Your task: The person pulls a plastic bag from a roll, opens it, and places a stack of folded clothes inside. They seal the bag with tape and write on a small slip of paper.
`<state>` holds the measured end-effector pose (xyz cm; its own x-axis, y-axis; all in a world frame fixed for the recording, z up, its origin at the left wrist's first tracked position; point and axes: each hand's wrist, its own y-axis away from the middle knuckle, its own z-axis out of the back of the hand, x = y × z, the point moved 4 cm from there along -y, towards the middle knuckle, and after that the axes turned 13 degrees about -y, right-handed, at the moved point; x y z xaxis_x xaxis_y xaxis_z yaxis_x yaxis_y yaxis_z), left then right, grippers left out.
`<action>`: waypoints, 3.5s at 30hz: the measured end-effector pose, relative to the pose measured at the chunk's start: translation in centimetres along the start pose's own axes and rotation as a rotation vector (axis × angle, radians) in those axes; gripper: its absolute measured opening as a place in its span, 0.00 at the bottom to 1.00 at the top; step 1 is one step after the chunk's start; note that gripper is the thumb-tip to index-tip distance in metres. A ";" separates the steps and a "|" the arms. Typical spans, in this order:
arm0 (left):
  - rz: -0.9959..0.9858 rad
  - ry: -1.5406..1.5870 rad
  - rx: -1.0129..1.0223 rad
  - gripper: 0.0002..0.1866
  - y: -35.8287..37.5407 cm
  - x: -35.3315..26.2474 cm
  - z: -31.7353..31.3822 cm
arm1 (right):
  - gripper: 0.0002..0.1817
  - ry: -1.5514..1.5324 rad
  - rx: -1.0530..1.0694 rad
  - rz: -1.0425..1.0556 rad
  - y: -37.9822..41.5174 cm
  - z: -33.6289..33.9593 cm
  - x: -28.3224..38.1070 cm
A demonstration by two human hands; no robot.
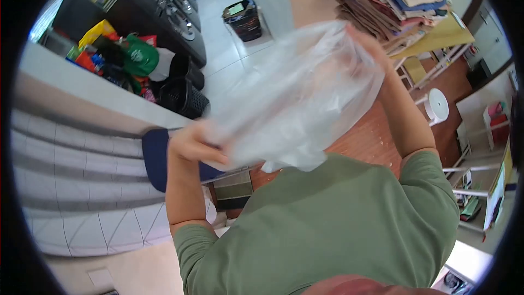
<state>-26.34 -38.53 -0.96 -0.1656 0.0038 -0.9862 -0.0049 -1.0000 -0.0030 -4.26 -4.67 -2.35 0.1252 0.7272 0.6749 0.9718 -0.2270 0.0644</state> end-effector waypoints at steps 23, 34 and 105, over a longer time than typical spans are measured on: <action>-0.185 -0.046 0.386 0.09 -24.4 0.6 5.6 | 0.26 0.336 -0.299 0.256 10.6 10.5 1.9; -0.244 0.437 0.439 0.33 -32.0 7.4 7.0 | 0.28 0.325 -0.452 0.330 10.3 5.7 -1.7; -0.908 -0.382 0.284 0.29 -45.4 6.1 5.1 | 0.04 2.504 -1.451 -0.456 1.6 -15.1 -7.0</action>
<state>-32.17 6.94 -5.96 -0.2855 0.8100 -0.5123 -0.5104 -0.5810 -0.6340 -6.63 -19.94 4.14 -0.9126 -0.1784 -0.3680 0.2796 -0.9289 -0.2430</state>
